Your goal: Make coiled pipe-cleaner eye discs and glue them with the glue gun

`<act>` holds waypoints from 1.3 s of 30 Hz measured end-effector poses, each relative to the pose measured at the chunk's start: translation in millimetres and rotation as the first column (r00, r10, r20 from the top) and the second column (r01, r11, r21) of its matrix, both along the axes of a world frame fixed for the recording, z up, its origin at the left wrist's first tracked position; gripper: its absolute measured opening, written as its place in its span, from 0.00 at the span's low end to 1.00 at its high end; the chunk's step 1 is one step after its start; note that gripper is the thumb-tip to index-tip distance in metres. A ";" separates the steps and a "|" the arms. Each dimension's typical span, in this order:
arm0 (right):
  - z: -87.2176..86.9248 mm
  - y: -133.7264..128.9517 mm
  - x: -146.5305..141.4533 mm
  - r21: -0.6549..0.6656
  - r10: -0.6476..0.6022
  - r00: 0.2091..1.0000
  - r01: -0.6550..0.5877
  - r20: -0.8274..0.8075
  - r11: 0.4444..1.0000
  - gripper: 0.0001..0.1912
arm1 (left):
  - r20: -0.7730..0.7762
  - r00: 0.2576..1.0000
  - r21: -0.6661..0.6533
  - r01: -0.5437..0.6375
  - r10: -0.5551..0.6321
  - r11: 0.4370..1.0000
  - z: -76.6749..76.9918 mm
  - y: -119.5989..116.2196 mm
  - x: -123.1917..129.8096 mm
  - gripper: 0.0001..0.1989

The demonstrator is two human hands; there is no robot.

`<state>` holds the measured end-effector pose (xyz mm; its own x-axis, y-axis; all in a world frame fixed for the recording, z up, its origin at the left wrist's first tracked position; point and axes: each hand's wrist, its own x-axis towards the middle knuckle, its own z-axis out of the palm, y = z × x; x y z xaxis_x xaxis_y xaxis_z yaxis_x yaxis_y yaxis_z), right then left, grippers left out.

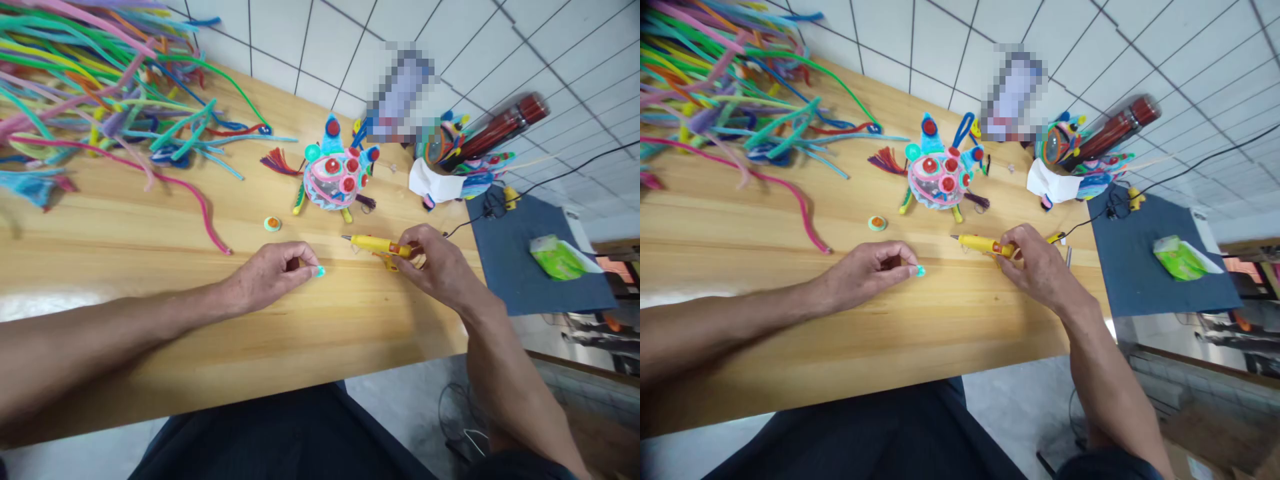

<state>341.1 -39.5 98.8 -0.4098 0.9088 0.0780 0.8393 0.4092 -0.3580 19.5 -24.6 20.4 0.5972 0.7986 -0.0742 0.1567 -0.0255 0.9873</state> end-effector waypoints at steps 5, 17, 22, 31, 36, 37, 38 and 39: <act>5.3 10.6 -0.3 -0.025 0.118 0.988 -0.116 0.100 0.993 0.07 | -0.004 1.000 0.006 0.006 -0.005 1.000 1.1 0.6 -0.1 0.10; 11.1 18.6 0.0 -0.007 0.210 0.958 -0.213 0.194 0.977 0.05 | -0.001 1.000 -0.005 0.003 -0.003 1.000 -0.4 0.6 -0.7 0.09; 10.4 17.7 1.1 0.000 0.208 0.966 -0.211 0.150 0.978 0.06 | 0.005 1.000 -0.012 -0.004 0.004 1.000 -0.7 0.4 -0.1 0.09; 6.3 15.6 1.7 0.024 0.184 0.978 -0.187 0.096 0.982 0.07 | -0.005 1.000 -0.012 -0.004 0.004 1.000 -1.2 -0.2 -0.1 0.10; 5.7 15.9 1.8 0.021 0.185 0.978 -0.187 0.096 0.982 0.06 | -0.003 1.000 -0.007 -0.006 0.006 1.000 -0.7 0.0 -0.4 0.09; 5.7 16.1 1.8 0.023 0.188 0.977 -0.191 0.100 0.981 0.06 | -0.004 1.000 -0.007 -0.007 0.007 1.000 -0.6 0.0 -0.4 0.08; 5.7 16.3 1.7 0.025 0.192 0.976 -0.196 0.104 0.980 0.06 | -0.004 1.000 -0.007 -0.007 0.007 1.000 -0.4 0.1 -0.3 0.08; 5.6 16.4 1.6 0.026 0.196 0.975 -0.200 0.109 0.979 0.06 | -0.003 1.000 -0.008 -0.007 0.007 1.000 -0.2 0.2 -0.2 0.09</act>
<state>342.7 -23.1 104.4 -0.5889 0.8062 0.0568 0.7725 0.5822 -0.2536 19.3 -24.3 20.2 0.5910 0.8024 -0.0823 0.1602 -0.0168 0.9869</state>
